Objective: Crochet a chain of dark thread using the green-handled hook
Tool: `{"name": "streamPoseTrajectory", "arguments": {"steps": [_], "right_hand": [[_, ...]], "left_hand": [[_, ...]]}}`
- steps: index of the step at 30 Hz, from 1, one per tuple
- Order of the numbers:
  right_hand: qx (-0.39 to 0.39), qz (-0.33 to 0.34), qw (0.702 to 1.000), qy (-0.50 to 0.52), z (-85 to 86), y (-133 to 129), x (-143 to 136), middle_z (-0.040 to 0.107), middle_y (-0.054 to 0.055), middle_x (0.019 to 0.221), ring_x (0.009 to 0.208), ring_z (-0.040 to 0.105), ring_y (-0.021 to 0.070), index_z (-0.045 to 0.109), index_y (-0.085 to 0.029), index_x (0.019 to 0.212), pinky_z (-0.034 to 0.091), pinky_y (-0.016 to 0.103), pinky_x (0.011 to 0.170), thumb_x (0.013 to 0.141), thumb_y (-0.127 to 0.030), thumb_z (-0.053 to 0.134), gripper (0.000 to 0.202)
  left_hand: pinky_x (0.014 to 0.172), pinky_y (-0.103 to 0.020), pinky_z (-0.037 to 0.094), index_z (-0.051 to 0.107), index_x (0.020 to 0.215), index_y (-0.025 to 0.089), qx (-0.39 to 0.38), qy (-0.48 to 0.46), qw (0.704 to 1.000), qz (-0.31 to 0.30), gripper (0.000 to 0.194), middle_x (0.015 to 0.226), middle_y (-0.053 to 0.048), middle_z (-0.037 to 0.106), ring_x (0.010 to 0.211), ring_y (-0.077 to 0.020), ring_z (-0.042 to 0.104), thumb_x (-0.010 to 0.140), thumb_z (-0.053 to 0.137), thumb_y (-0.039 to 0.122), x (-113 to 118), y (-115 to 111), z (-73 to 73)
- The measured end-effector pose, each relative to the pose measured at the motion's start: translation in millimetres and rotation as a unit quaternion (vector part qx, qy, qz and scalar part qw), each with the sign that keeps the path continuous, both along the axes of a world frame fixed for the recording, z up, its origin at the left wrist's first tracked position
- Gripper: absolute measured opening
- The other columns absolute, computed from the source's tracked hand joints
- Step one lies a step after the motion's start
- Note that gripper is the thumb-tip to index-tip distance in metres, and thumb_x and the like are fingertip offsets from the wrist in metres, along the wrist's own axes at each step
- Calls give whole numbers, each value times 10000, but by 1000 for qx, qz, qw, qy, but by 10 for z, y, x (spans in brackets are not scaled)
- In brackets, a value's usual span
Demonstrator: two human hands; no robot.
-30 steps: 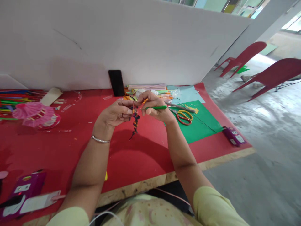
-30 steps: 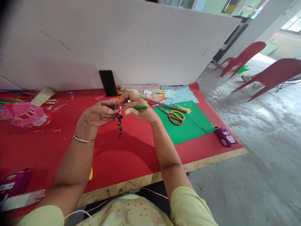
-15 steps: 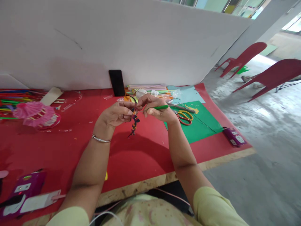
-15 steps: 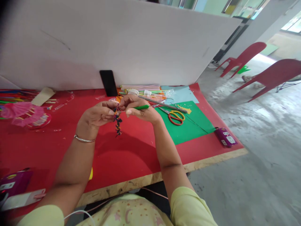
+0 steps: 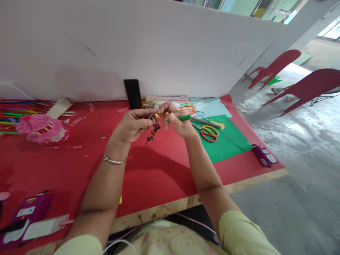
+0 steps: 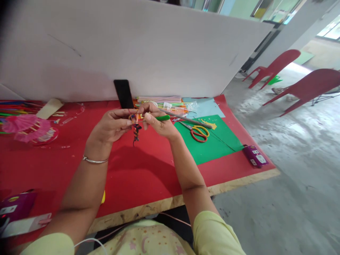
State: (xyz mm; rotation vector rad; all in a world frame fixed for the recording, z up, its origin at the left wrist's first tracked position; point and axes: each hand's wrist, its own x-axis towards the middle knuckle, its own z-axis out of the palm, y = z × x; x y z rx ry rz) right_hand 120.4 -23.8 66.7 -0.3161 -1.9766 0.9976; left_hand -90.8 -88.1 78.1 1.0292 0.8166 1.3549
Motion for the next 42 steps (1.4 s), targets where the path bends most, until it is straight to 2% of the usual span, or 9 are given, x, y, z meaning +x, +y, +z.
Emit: {"name": "streamPoseTrajectory", "arguments": {"steps": [5, 8, 13, 17, 23, 28, 34, 38, 42], "right_hand": [[-51, -25, 998, 10, -136, -50, -149, 614, 57, 862, 840, 615, 188, 647, -233, 737, 606, 346, 826, 1094, -842, 381, 754], [-51, 6, 999, -9, -160, -128, -210, 655, 80, 954, 840, 625, 190, 647, -231, 737, 620, 360, 810, 1102, -844, 301, 793], [-68, -19, 996, 49, -85, -139, -181, 664, 92, 1041, 757, 567, 151, 660, -219, 744, 540, 306, 645, 1092, -841, 393, 761], [-190, -79, 975, 79, -113, -64, -219, 626, 39, 878, 670, 566, 128, 669, -232, 893, 449, 239, 514, 1019, -938, 408, 763], [-344, -84, 931, 85, -131, -140, -320, 644, 17, 873, 548, 626, 80, 656, -224, 922, 404, 213, 397, 1003, -918, 495, 717], [-296, -101, 947, 77, -128, -226, -383, 638, 16, 791, 623, 701, 124, 612, -224, 841, 495, 215, 461, 961, -963, 489, 759], [-186, -204, 953, 124, -171, -195, -395, 442, -30, 627, 525, 468, 111, 547, -244, 725, 416, 259, 489, 977, -973, 434, 779], [-195, -177, 958, 112, -189, -162, -390, 378, -38, 591, 501, 411, 110, 532, -247, 674, 358, 264, 463, 991, -962, 434, 788], [-214, -141, 962, 92, -161, -178, -385, 438, -33, 583, 499, 426, 104, 569, -237, 695, 365, 245, 455, 1008, -933, 461, 771]], "left_hand": [[463, -200, 360, 920, 955, 193, 33, 13, 995, 94, 389, 706, -13, 732, 506, -55, 494, 578, 921, 93, 70, 40, -38], [453, -205, 383, 900, 926, 202, 30, 5, 990, 137, 340, 672, 15, 704, 489, -65, 506, 594, 939, 141, 76, 88, -91], [431, -191, 320, 907, 997, 205, 58, -26, 992, 109, 418, 662, 34, 668, 467, -35, 436, 589, 961, 131, 86, 84, -83], [444, -193, 305, 887, 1087, 215, 50, -14, 989, 137, 488, 702, 36, 688, 504, -49, 473, 615, 965, 118, 112, 57, -54], [626, -211, 516, 832, 1319, 223, 88, 27, 972, 215, 703, 864, -1, 813, 719, -116, 698, 640, 1006, 170, 159, 85, -111], [642, -226, 547, 730, 1521, 240, 91, 65, 967, 227, 873, 909, -6, 830, 735, -138, 729, 690, 997, 212, 176, 108, -190], [554, -200, 463, 514, 1721, 308, 86, 29, 975, 204, 1073, 1025, -30, 849, 657, -105, 667, 756, 973, 207, 186, 61, -109], [480, -198, 365, 467, 1739, 361, 70, 0, 987, 147, 1104, 1179, -65, 859, 581, -68, 591, 769, 981, 236, 191, 30, -74], [473, -202, 343, 449, 1743, 381, 37, 7, 994, 99, 1185, 1162, -74, 872, 552, -76, 591, 717, 1030, 259, 157, 31, -79]]}}
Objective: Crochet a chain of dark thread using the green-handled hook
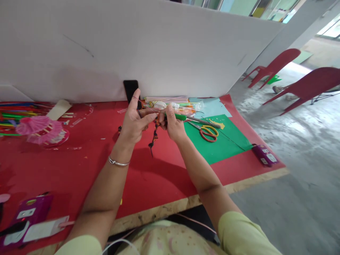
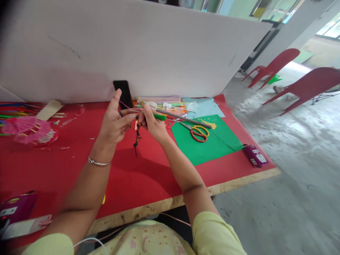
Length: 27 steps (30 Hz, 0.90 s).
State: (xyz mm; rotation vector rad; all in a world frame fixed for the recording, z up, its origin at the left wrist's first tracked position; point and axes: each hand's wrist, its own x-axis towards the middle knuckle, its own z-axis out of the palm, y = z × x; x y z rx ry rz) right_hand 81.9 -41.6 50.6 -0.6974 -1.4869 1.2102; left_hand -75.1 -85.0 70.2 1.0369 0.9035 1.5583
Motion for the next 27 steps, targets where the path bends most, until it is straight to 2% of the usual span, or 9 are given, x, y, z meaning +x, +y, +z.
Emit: {"name": "streamPoseTrajectory", "arguments": {"steps": [3, 7, 10, 15, 17, 19, 21, 24, 27], "right_hand": [[-8, 15, 1000, 0, 27, -8, 20, 541, -11, 628, 523, 481, 100, 608, -220, 727, 379, 227, 455, 1021, -912, 470, 764], [-1, 16, 1000, -7, 8, 20, 32, 617, 17, 690, 604, 566, 117, 665, -211, 770, 424, 222, 494, 1011, -895, 524, 739], [-20, 10, 1000, 9, -42, 48, 2, 560, 3, 665, 588, 532, 114, 656, -214, 766, 395, 220, 483, 983, -926, 530, 756], [-74, 39, 995, 52, -83, 79, -33, 464, -26, 647, 546, 452, 102, 588, -226, 741, 322, 218, 446, 919, -1019, 468, 821], [-96, 60, 992, 47, -74, 93, -16, 429, -35, 632, 526, 421, 100, 544, -233, 711, 308, 224, 439, 906, -1049, 403, 851], [-95, 73, 992, 27, -63, 102, 6, 419, -38, 617, 517, 406, 98, 536, -232, 687, 305, 229, 442, 917, -1040, 402, 851], [-58, 55, 997, 1, -61, 90, 10, 450, -33, 618, 536, 422, 99, 577, -221, 683, 337, 234, 473, 944, -991, 479, 819], [34, -37, 999, 8, -86, 25, -48, 518, -19, 669, 618, 484, 111, 632, -212, 715, 439, 244, 584, 958, -913, 594, 743], [48, -99, 990, 91, -111, -39, -148, 526, -12, 709, 655, 503, 122, 608, -225, 728, 469, 248, 618, 912, -957, 590, 755]], "left_hand": [[530, -211, 425, 444, 1748, 357, 15, 28, 999, 18, 1238, 1091, -74, 872, 617, -117, 669, 681, 1053, 210, -27, -2, 4], [590, -203, 445, 409, 1768, 277, 41, 62, 996, 57, 1198, 927, -24, 847, 664, -114, 676, 743, 1015, 141, -35, -32, 22], [611, -183, 444, 402, 1767, 270, 36, 59, 996, 51, 1199, 931, -14, 839, 671, -93, 671, 743, 1004, 106, -33, -49, 35], [596, -160, 477, 331, 1790, 418, 7, 53, 998, 18, 1343, 997, -18, 834, 665, -99, 708, 679, 1010, 93, -78, -32, 41], [618, -177, 503, 285, 1811, 401, 6, 61, 998, 0, 1366, 953, -8, 824, 677, -117, 713, 688, 999, 93, -99, -28, 33], [619, -192, 501, 287, 1818, 354, 16, 75, 997, 13, 1335, 920, -8, 818, 668, -124, 692, 711, 988, 96, -91, -41, 21], [588, -191, 462, 310, 1814, 318, 37, 104, 992, 66, 1276, 906, -8, 815, 622, -108, 628, 747, 976, 107, -36, -70, 4], [549, -185, 405, 292, 1823, 326, 63, 148, 976, 148, 1230, 934, 2, 817, 565, -76, 516, 803, 955, 143, 104, -107, -25], [548, -195, 424, 147, 1853, 369, 50, 124, 981, 143, 1312, 954, 8, 820, 584, -93, 559, 823, 937, 172, 187, -90, -36]]}}
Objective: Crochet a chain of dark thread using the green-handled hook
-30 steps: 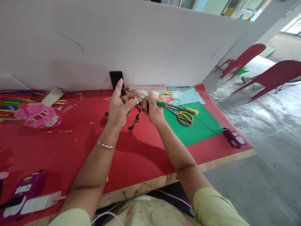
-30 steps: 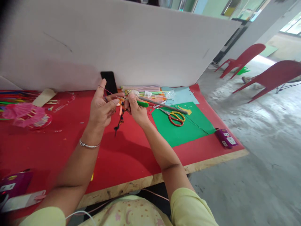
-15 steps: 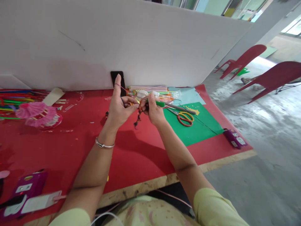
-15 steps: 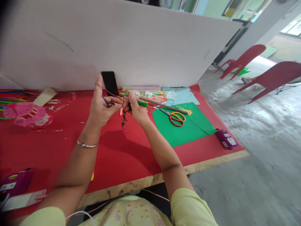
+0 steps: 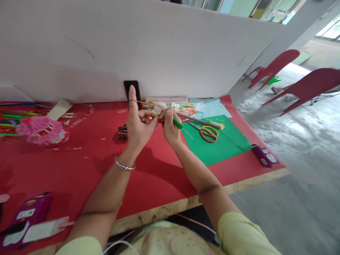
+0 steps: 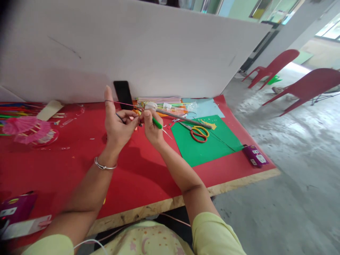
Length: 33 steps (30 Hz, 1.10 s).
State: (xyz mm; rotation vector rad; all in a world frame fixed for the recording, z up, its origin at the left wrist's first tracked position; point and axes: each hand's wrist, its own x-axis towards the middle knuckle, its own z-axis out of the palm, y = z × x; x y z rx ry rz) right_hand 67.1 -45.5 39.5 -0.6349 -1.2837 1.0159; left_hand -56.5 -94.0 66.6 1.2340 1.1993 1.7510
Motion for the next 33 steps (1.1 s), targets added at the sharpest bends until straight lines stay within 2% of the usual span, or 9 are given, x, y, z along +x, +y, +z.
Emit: {"name": "streamPoseTrajectory", "arguments": {"steps": [3, 6, 8, 12, 15, 19, 23, 27, 33], "right_hand": [[-100, 82, 989, 71, 31, 6, -44, 439, -30, 648, 551, 402, 103, 538, -232, 686, 358, 225, 482, 872, -1035, 506, 825], [-226, 219, 945, 89, 95, 70, 4, 366, -49, 591, 479, 311, 81, 444, -229, 614, 230, 203, 398, 908, -1021, 487, 846], [-277, 282, 915, 80, 112, 120, 64, 347, -51, 552, 452, 299, 72, 389, -223, 559, 204, 194, 375, 944, -971, 529, 853], [-254, 371, 893, 35, 53, 210, 192, 375, -32, 479, 417, 338, 72, 387, -217, 468, 284, 190, 371, 1014, -793, 602, 822], [-185, 417, 889, -44, 17, 264, 306, 453, -6, 454, 420, 435, 94, 504, -215, 463, 323, 198, 364, 954, -748, 663, 742], [-147, 426, 880, -152, 72, 289, 472, 673, 51, 580, 450, 578, 122, 698, -176, 593, 429, 221, 381, 935, -729, 688, 651], [-149, 381, 894, -184, 150, 250, 588, 792, 78, 703, 458, 660, 149, 773, -169, 707, 513, 253, 412, 965, -631, 695, 535], [-139, 339, 907, -208, 226, 174, 620, 824, 90, 746, 532, 735, 181, 799, -159, 768, 605, 272, 486, 992, -607, 707, 509], [-128, 300, 926, -192, 353, 78, 586, 815, 70, 733, 566, 773, 185, 776, -162, 741, 655, 269, 526, 923, -683, 782, 552]], "left_hand": [[519, -207, 407, 89, 1861, 321, -42, -82, 990, -103, 1420, 866, 10, 802, 550, -104, 597, 754, 965, 169, -77, 50, 25], [449, -189, 276, 77, 1864, 294, -102, -122, 966, -203, 1490, 785, 36, 771, 458, -70, 509, 691, 983, 151, -231, 64, 81], [448, -184, 245, 97, 1865, 280, -126, -120, 954, -246, 1478, 761, 48, 753, 449, -59, 487, 684, 972, 129, -310, 48, 117], [478, -176, 268, 165, 1862, 248, -142, -94, 939, -298, 1405, 678, 86, 678, 458, -52, 471, 697, 937, 99, -389, 27, 130], [508, -179, 314, 225, 1852, 223, -140, -74, 940, -303, 1367, 702, 61, 698, 508, -68, 526, 694, 941, 110, -429, 46, 87], [565, -190, 395, 336, 1821, 207, -138, -41, 946, -291, 1296, 767, 24, 750, 578, -89, 605, 684, 954, 128, -460, 53, 61], [598, -207, 442, 384, 1795, 156, -143, -5, 951, -273, 1250, 768, 6, 777, 600, -108, 640, 681, 952, 144, -444, 22, 105], [605, -210, 450, 420, 1776, 155, -143, 11, 954, -263, 1199, 768, 10, 788, 576, -94, 614, 697, 944, 155, -433, 7, 126], [601, -203, 437, 480, 1739, 196, -144, 16, 956, -255, 1136, 783, 22, 797, 579, -84, 602, 698, 934, 150, -459, 25, 106]]}}
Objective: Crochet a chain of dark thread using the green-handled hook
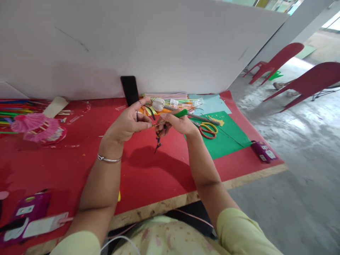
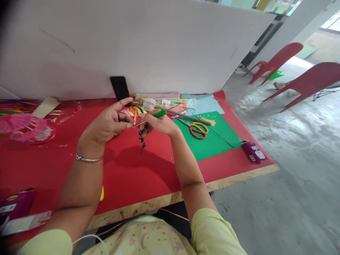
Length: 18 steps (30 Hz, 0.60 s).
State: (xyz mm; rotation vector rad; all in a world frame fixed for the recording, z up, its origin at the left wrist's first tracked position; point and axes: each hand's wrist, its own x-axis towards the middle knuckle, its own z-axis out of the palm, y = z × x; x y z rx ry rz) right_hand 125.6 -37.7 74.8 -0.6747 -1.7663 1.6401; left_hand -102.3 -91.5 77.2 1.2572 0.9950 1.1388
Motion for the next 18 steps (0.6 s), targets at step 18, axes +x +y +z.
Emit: {"name": "streamPoseTrajectory", "arguments": {"steps": [18], "right_hand": [[483, -211, 847, -67, -326, -13, -280, 741, 184, 1102, 1033, 710, 289, 655, -223, 883, 601, 459, 962, 1069, -776, 561, 591]], "left_hand": [[414, -154, 135, 635, 1461, 288, -95, -219, 971, 0, 917, 716, 99, 638, 423, 9, 271, 644, 1033, 169, 54, 70, 17]]}}
